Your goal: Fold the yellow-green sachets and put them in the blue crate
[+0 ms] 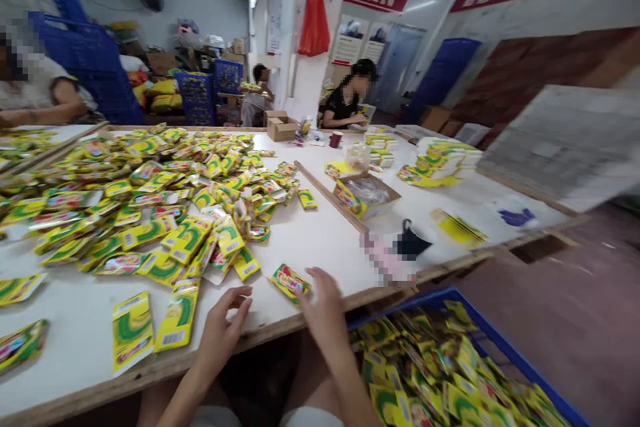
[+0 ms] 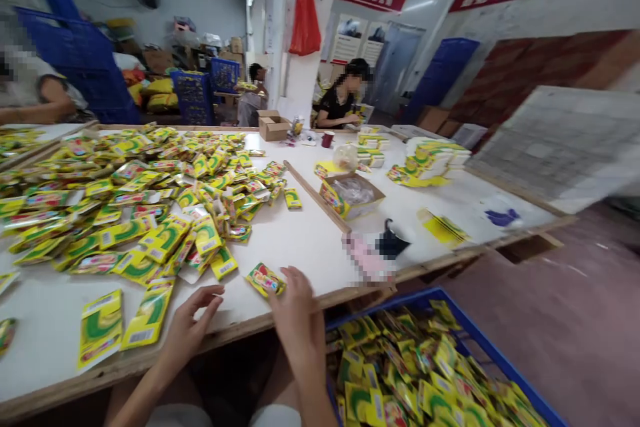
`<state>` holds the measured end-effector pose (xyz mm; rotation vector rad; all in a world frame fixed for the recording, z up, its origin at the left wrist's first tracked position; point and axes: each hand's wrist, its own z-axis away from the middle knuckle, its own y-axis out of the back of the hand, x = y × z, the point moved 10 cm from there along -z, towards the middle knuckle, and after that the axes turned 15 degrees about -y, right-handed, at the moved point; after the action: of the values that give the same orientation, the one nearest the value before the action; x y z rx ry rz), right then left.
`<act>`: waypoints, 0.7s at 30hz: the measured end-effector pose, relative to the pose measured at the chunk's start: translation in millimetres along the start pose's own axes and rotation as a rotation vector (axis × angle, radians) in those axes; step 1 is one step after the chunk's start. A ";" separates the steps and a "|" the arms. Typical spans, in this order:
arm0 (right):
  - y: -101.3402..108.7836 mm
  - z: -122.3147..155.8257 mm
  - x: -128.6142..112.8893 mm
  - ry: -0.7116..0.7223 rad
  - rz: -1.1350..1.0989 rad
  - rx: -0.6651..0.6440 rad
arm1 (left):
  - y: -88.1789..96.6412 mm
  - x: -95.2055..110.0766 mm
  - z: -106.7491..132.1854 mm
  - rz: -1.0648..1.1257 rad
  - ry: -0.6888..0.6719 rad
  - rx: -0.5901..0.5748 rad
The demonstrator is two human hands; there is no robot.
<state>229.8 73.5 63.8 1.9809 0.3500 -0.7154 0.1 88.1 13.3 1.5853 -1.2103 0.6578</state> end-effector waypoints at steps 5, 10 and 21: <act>-62.6 2.2 -11.5 -0.178 0.024 -0.232 | 3.4 -20.2 -1.1 0.058 0.041 0.041; -47.0 26.4 -36.0 -0.193 -0.289 -0.159 | -9.1 -11.1 -7.2 0.290 0.050 0.171; -32.0 23.8 -49.9 -0.017 -0.622 -0.356 | -10.7 4.0 -11.3 0.282 -0.082 0.070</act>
<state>166.0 71.1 63.5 1.5228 1.0347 -0.9733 13.0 97.1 16.7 1.5252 -1.5029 0.8288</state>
